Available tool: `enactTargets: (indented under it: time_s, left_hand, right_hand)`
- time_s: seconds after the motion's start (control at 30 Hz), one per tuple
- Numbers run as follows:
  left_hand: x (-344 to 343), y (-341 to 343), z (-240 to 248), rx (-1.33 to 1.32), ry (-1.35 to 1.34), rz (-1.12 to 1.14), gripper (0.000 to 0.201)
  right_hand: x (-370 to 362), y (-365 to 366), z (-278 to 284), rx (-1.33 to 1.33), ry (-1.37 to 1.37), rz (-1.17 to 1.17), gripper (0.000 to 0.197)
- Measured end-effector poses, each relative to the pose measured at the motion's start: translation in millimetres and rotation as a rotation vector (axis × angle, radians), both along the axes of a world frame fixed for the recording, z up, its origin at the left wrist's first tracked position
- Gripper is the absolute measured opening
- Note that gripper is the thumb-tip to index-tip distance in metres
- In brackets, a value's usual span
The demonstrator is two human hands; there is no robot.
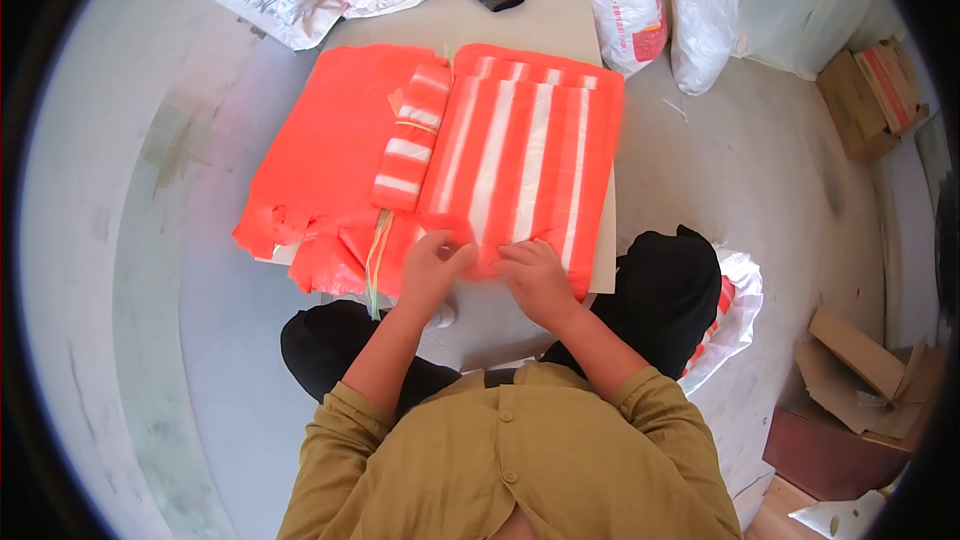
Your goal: The person picks up red and white striped plastic sheets, rolls them together into a cylindrical bundle, and ties the bundle with a string.
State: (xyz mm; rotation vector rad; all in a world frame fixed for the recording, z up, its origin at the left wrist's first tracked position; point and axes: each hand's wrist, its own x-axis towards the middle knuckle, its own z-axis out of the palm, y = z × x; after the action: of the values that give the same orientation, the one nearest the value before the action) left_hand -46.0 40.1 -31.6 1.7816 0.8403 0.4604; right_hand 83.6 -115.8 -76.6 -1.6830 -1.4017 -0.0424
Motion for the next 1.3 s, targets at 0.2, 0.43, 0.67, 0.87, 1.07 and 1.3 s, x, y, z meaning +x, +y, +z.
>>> enactTargets:
  time_s: [0.2, 0.43, 0.67, 0.87, 1.07, 1.3]
  left_hand:
    - [21, 3, -2, -0.168, -0.083, -0.131, 0.022]
    - [31, 11, 5, 0.81, 0.138, -0.317, 0.031]
    - [37, 23, 7, 0.819, 0.309, -0.554, 0.032]
    - [30, 24, 15, 0.76, 0.248, -0.62, 0.037]
    - [31, 23, 5, 0.739, 0.198, -0.577, 0.034]
    - [38, 28, -7, 0.648, 0.216, -0.566, 0.028]
  right_hand:
    - [1, -1, -7, 0.05, 0.015, -0.025, 0.012]
    - [1, 0, -8, 0.011, 0.014, -0.022, 0.015]
    - [3, 2, -9, -0.011, 0.13, -0.006, 0.014]
    - [9, 6, 23, -0.135, 0.491, -0.033, 0.017]
    - [16, 14, 47, -0.256, 0.575, 0.005, 0.02]
    - [58, -28, 10, -0.057, 0.617, -0.251, 0.035]
